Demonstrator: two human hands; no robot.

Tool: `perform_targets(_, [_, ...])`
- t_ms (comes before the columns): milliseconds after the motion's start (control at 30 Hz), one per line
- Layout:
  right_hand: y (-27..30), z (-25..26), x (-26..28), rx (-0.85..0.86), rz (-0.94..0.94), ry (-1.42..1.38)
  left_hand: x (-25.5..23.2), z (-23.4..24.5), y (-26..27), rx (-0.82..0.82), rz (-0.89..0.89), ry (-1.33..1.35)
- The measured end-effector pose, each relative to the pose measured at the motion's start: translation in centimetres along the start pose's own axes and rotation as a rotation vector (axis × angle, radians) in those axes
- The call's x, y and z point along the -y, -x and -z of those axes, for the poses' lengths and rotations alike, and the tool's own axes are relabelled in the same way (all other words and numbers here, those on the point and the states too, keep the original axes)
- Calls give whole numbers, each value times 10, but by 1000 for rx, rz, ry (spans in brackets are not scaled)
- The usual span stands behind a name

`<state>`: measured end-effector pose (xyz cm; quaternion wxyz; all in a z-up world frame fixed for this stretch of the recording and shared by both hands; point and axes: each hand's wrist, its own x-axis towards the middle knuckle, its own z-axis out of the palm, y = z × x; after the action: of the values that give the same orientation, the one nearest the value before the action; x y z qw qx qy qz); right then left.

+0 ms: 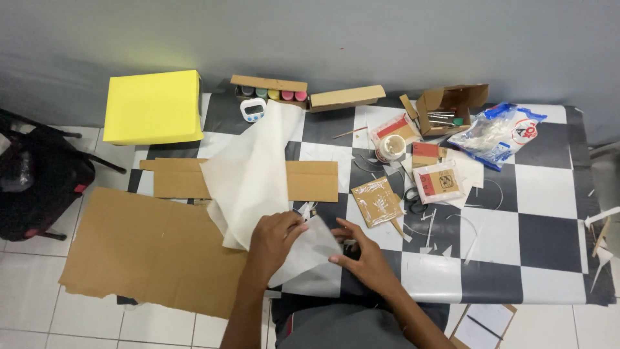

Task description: The person is using scissors to cut a piece of white paper to fit a cardboard component for a craft or framing project.

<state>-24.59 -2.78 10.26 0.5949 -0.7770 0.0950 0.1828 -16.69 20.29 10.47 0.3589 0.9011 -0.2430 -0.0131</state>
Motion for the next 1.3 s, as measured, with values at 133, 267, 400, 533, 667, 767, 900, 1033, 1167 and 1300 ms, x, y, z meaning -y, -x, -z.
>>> perform_targets(133, [-22,14,-49,-217,-57,-160,-37,-12,-47,86,78,103])
perform_targets(267, [-12,40,-52,-415,-158,-323,-45,-44,-81,160,93,216])
perform_targets(400, [-11,56,-67,-556,-207,-320,-61,-39,-101,437,204,154])
perform_targets(533, [-10,54,-52,-613,-224,-291,-56,-44,-104,517,267,81])
perform_targets(667, [-14,55,-63,-667,-209,-112,-51,-50,-112,455,232,81])
perform_targets(767, [-13,58,-47,-726,-157,16,-47,-57,-124,424,185,88])
perform_targets(900, [-17,65,-34,-809,-170,0,-42,-62,-143,424,112,98])
perform_targets(1033, [-19,66,-25,-823,-189,45,-40,-69,-153,437,76,79])
perform_targets(1167, [-21,70,-28,-821,-214,107,-37,-74,-162,435,49,57])
perform_targets(1300, [-22,72,-32,-808,-214,124,-28,-82,-166,435,29,63])
